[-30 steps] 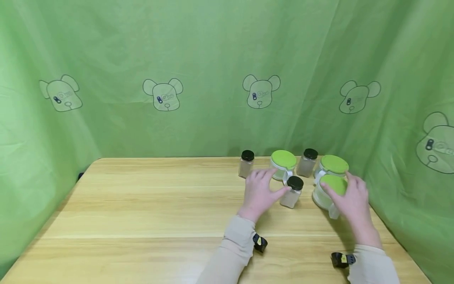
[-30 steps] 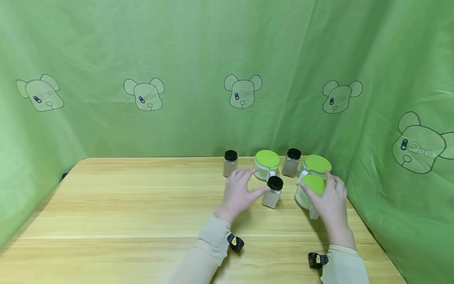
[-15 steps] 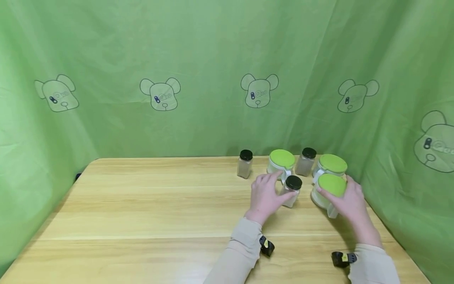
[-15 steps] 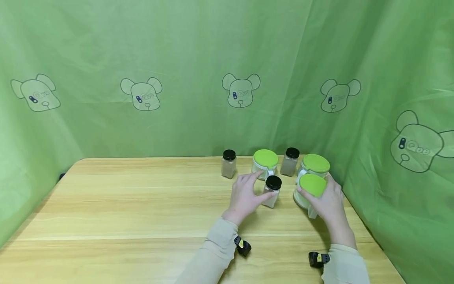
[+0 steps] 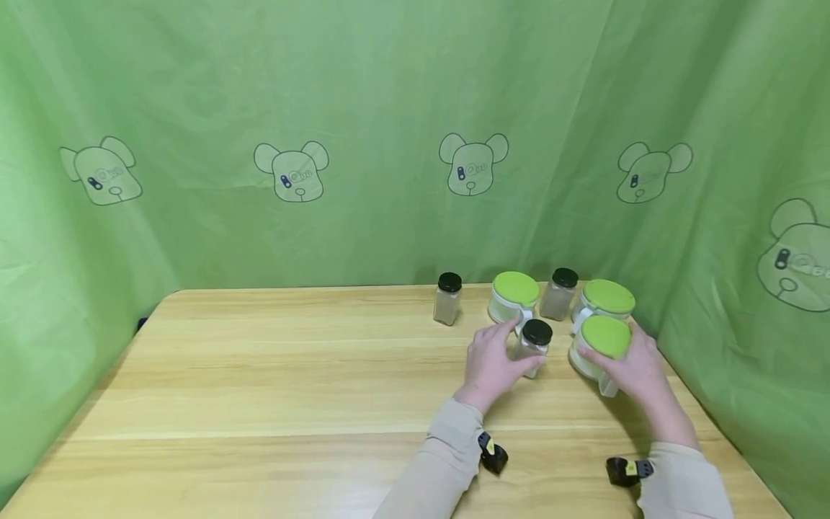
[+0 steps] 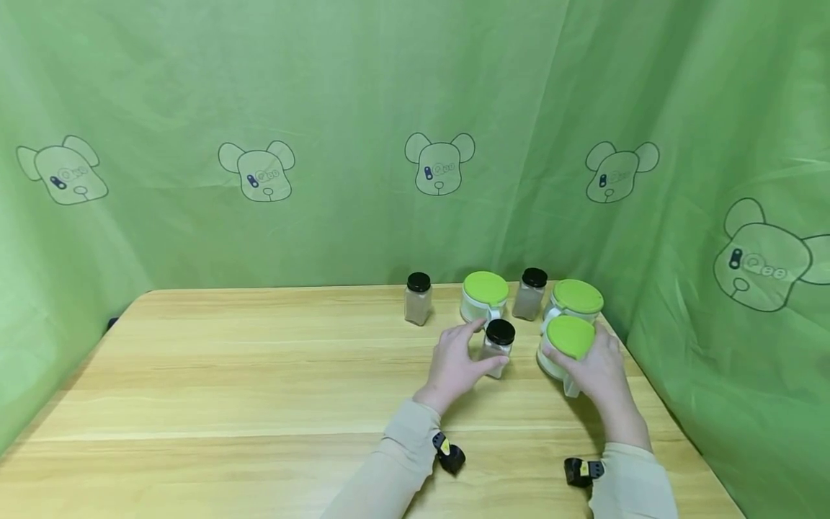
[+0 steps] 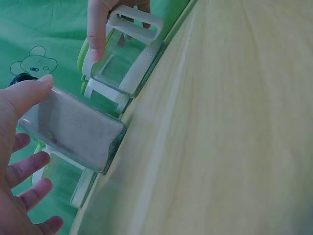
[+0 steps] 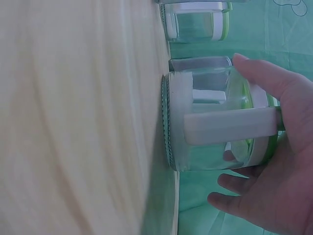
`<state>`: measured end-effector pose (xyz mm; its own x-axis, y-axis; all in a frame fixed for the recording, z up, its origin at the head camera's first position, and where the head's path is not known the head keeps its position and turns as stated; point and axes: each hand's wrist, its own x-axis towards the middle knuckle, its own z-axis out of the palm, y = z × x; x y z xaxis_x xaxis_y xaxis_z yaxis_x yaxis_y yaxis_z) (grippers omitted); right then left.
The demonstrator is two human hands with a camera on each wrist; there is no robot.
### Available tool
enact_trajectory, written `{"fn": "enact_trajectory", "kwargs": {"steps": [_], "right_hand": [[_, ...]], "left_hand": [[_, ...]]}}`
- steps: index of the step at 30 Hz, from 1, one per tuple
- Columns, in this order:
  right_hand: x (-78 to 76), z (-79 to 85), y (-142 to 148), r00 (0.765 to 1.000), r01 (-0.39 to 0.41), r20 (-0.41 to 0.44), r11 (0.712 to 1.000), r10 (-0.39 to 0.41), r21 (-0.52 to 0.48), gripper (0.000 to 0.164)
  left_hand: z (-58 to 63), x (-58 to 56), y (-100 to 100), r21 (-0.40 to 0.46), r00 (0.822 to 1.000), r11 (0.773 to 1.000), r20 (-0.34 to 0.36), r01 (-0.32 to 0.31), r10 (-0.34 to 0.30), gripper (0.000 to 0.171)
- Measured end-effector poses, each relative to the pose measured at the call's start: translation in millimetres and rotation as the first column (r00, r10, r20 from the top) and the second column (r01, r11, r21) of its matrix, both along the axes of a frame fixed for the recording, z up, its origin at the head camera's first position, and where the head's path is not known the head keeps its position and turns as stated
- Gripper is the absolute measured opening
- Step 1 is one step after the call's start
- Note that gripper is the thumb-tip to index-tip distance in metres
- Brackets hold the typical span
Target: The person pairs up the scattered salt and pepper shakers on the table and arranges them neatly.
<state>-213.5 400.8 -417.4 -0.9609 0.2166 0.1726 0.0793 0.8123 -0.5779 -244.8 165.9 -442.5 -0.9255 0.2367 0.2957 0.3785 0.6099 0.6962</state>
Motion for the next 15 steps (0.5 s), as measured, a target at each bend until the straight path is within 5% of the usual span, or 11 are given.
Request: {"fn": "enact_trajectory", "kwargs": {"steps": [15], "right_hand": [[2.6, 2.0, -0.1, 0.998, 0.018, 0.065, 1.0, -0.017, -0.014, 0.111]], "left_hand": [[-5.6, -0.4, 11.1, 0.119, 0.995, 0.993, 0.094, 0.005, -0.016, 0.078]]}}
